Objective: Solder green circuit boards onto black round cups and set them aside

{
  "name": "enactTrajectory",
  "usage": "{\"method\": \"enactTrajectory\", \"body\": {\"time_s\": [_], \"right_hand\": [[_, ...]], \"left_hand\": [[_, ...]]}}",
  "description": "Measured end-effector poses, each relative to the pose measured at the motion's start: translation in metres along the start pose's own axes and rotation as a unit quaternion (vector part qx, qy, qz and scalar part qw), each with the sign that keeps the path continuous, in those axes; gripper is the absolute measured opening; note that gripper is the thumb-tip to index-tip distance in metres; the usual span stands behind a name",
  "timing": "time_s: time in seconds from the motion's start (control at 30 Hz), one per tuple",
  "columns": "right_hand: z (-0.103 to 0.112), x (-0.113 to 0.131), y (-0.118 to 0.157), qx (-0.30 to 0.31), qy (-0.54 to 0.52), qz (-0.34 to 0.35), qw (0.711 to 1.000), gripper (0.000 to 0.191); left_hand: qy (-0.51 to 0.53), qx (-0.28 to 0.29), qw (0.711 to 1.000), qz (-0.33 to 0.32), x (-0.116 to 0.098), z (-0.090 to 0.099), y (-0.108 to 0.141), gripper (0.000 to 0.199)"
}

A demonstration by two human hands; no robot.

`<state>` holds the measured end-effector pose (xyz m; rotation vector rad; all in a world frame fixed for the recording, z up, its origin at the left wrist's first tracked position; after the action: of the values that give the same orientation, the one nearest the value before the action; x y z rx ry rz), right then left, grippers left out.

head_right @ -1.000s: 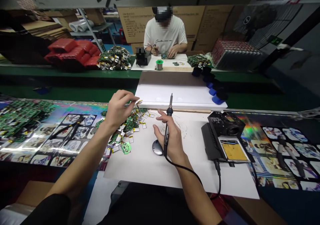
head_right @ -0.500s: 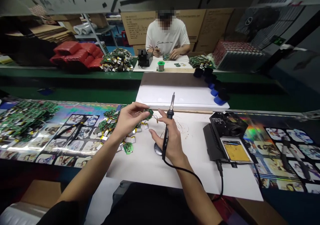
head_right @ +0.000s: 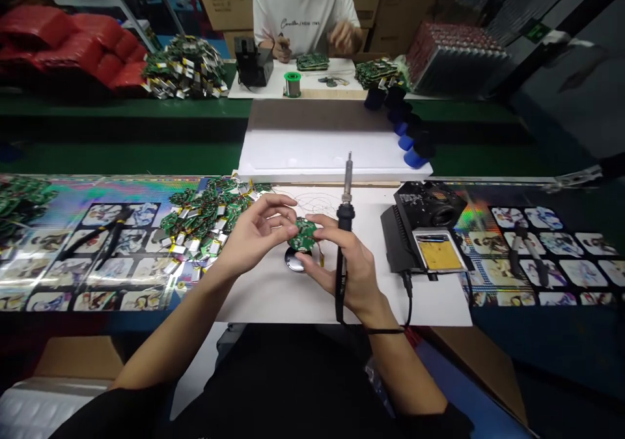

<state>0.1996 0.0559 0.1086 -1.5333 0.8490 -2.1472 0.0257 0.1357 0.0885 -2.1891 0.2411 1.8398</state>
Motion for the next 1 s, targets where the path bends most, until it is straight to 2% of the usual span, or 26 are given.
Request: {"method": "enactTrajectory", "body": {"time_s": [0.07,0.1,0.2,0.27,0.33,0.47,0.5,0.6,0.67,0.8,0.87,1.0], "right_hand": [[0.014,-0.004,0.010,-0.017,0.011,-0.023,1.000,0.058],[0.020,-0.009,0.017,-0.027,0.016,-0.042,0.999,0.058],[0.029,-0.024,0.042,-0.029,0.022,-0.107,0.994,0.056],[0.026,-0.031,0.059,-0.009,0.034,-0.140,0.990,0.053],[0.021,-0.035,0.070,0.015,0.057,-0.154,0.986,0.049],[0.007,-0.032,0.075,0.083,0.100,-0.132,0.983,0.046],[0.004,-0.031,0.074,0.101,0.103,-0.122,0.982,0.046],[-0.004,-0.029,0.070,0.141,0.118,-0.095,0.978,0.045],[-0.008,-0.029,0.068,0.158,0.132,-0.076,0.976,0.044],[-0.015,-0.027,0.063,0.174,0.139,-0.046,0.974,0.048],[-0.017,-0.025,0.062,0.180,0.145,-0.038,0.972,0.052],[-0.018,-0.025,0.062,0.160,0.146,-0.040,0.976,0.054]], "left_hand": [[-0.092,0.000,0.996,-0.008,0.006,0.011,0.009,0.049],[-0.142,0.019,0.990,-0.007,0.012,0.015,0.014,0.057],[-0.236,0.155,0.959,0.025,0.039,0.017,0.035,0.089],[-0.252,0.205,0.945,0.033,0.056,0.013,0.046,0.093],[-0.269,0.170,0.948,0.014,0.067,0.008,0.050,0.085],[-0.327,0.024,0.944,-0.038,0.073,0.000,0.055,0.071],[-0.330,0.011,0.943,-0.039,0.072,-0.001,0.057,0.073],[-0.281,0.017,0.959,-0.019,0.067,0.001,0.064,0.081],[-0.233,0.003,0.973,-0.006,0.061,0.011,0.067,0.067],[-0.166,-0.084,0.983,-0.009,0.056,0.030,0.067,0.018],[-0.136,-0.107,0.985,-0.015,0.058,0.030,0.067,0.011],[-0.076,-0.100,0.992,0.015,0.064,0.020,0.067,0.012]]}}
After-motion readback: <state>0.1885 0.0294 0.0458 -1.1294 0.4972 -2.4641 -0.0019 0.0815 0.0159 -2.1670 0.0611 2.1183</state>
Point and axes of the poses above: each hand's wrist, its own y-axis away from the middle knuckle, its own z-axis out of the back of the hand, x = y × z, the point moved 6 cm from there along -y, towards the middle knuckle, and after that the axes turned 7 degrees about -x, right-handed, at the moved point
